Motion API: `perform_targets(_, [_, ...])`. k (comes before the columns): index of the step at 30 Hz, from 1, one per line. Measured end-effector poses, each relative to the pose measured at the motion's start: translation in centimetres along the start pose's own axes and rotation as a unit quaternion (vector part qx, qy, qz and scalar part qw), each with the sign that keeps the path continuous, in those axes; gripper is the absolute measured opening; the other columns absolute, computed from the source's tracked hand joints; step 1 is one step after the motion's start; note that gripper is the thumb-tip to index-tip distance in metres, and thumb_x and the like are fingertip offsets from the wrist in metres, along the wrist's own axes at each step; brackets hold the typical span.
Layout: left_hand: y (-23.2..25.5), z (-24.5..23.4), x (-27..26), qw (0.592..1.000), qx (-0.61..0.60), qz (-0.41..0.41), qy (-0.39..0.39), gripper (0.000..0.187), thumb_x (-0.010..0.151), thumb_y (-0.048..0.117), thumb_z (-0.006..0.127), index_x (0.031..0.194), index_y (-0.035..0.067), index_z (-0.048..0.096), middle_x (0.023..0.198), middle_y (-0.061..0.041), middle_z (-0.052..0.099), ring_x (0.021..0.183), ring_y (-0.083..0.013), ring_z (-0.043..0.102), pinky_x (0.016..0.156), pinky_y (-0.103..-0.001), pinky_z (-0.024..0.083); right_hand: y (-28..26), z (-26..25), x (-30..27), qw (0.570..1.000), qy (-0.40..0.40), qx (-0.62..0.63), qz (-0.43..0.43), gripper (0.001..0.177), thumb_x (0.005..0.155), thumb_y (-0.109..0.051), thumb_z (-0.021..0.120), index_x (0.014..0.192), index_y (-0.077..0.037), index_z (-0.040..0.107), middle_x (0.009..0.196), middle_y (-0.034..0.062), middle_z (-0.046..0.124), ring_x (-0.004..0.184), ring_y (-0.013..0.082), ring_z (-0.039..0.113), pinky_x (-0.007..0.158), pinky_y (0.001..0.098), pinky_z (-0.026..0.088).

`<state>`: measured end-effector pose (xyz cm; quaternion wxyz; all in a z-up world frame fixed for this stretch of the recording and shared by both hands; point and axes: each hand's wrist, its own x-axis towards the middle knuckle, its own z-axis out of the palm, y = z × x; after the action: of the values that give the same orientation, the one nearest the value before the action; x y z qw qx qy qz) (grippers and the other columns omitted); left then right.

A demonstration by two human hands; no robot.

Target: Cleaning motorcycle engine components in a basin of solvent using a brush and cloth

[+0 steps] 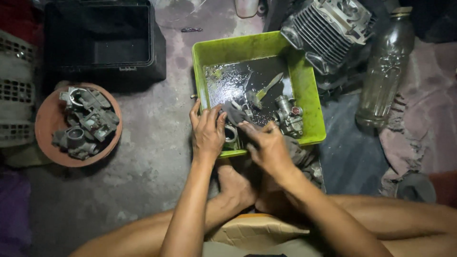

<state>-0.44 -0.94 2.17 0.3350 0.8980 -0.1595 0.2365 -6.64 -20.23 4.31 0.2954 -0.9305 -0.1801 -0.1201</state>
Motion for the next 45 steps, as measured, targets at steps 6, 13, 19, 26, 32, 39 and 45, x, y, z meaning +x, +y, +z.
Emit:
perform_targets(6, [-1.3,1.2,-0.7,0.999,0.011,-0.035,0.012,0.026,0.109,0.034,0.049,0.113,0.014,0.066,0.084,-0.008,0.062,0.125,-0.0432,0.058,0.103,-0.048,0.051,2.2,-3.4,0.5,0.920,-0.170,0.234,0.265,0.028,0.075,-0.008,0.073,0.101,-0.005,0.081,0.093,0.0236,0.080,0.093,0.0439,0.076,0.086,0.0487,0.055])
perform_targets(13, [0.2,0.2,0.2,0.998,0.026,-0.052,-0.003,0.023,0.109,0.025,0.052,0.114,0.007,0.065,0.089,-0.015,0.068,0.127,-0.0408,0.058,0.101,-0.043,0.052,1.4,-6.9,2.8,0.922,-0.291,0.089,0.237,0.044,0.081,-0.024,0.076,0.118,-0.001,0.074,0.104,0.0289,0.076,0.105,0.0489,0.071,0.095,0.0566,0.052])
perform_targets(19, [0.5,-0.3,-0.1,0.997,0.020,-0.068,-0.013,0.024,0.109,0.022,0.053,0.117,0.003,0.066,0.094,-0.017,0.072,0.127,-0.0421,0.057,0.101,-0.044,0.053,-1.2,-4.0,4.8,0.975,0.146,0.154,0.062,0.010,0.090,-0.008,0.083,0.099,-0.008,0.080,0.094,0.0068,0.078,0.086,0.0246,0.075,0.080,0.0316,0.057])
perform_targets(26, [0.1,0.3,-0.6,0.994,0.074,-0.080,-0.017,0.022,0.108,0.031,0.054,0.113,0.014,0.067,0.089,-0.009,0.072,0.110,-0.0332,0.065,0.090,-0.040,0.057,0.6,3.1,2.8,1.000,-0.005,-0.005,-0.020,0.039,0.095,-0.011,0.063,0.134,-0.010,0.066,0.101,0.0174,0.055,0.090,0.0385,0.061,0.077,0.0469,0.052])
perform_targets(32, [0.4,0.5,-0.5,0.990,0.113,-0.079,-0.025,0.022,0.106,0.038,0.056,0.113,0.021,0.068,0.086,-0.004,0.069,0.096,-0.0276,0.068,0.079,-0.039,0.060,0.6,-0.6,-0.1,0.962,-0.217,-0.168,-0.011,0.056,0.073,-0.018,0.065,0.128,-0.009,0.068,0.120,0.0218,0.060,0.114,0.0423,0.059,0.095,0.0563,0.047])
perform_targets(39, [-0.2,1.1,-1.0,0.987,0.120,-0.103,-0.036,0.026,0.109,0.040,0.051,0.116,0.022,0.067,0.088,-0.003,0.071,0.093,-0.0252,0.069,0.079,-0.038,0.059,4.6,-3.2,0.0,0.976,-0.174,0.092,0.091,0.017,0.092,-0.004,0.060,0.097,-0.005,0.076,0.091,0.0163,0.072,0.098,0.0345,0.068,0.093,0.0457,0.050])
perform_targets(45, [0.2,0.6,-0.6,0.988,0.102,-0.099,-0.054,0.031,0.111,0.038,0.047,0.123,0.017,0.065,0.095,-0.008,0.073,0.100,-0.0315,0.069,0.082,-0.043,0.059,2.8,-2.4,0.9,0.983,-0.071,0.143,0.094,0.023,0.084,-0.007,0.076,0.105,-0.004,0.067,0.090,0.0187,0.072,0.090,0.0427,0.071,0.083,0.0537,0.056])
